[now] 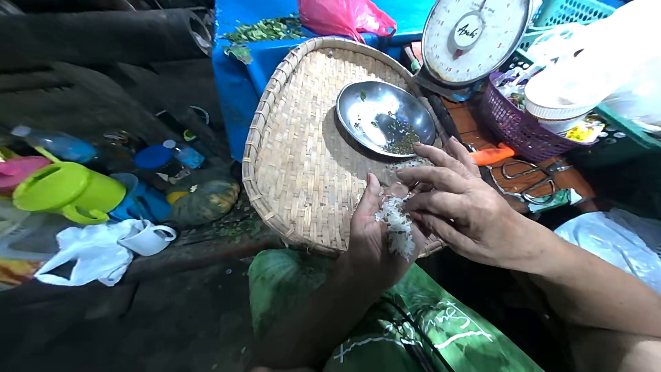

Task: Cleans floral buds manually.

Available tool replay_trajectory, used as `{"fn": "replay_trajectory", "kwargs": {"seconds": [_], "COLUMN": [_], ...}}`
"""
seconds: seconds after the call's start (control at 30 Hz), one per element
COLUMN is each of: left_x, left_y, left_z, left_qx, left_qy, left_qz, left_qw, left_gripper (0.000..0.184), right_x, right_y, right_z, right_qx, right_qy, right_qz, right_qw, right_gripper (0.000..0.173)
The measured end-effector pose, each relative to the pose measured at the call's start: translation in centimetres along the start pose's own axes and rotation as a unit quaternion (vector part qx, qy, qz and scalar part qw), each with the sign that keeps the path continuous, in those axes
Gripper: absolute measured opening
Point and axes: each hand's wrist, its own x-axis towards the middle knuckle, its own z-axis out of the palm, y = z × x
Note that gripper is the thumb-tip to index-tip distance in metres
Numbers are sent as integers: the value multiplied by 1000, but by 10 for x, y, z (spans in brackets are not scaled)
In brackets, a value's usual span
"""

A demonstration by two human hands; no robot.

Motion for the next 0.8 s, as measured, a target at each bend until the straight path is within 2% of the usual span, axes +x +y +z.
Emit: {"fn": "replay_trajectory", "kwargs": {"seconds": [0.6,0.8], "left_x": [0,-1], "left_y": [1,1], "left_z": [-1,-1], "left_qx": [3,-2], "left_qy": [-29,-7], "left_qz": [0,9], "left_qw": [1000,1000], "left_gripper": [66,64], "right_x": [0,-2], "right_y": [0,-5], "right_z": [-9,-10], "right_qx": [-32,-44], "right_qy": [11,-33], "right_qz": [-10,-2], "right_qw": [999,998], "right_gripper": [22,25]}}
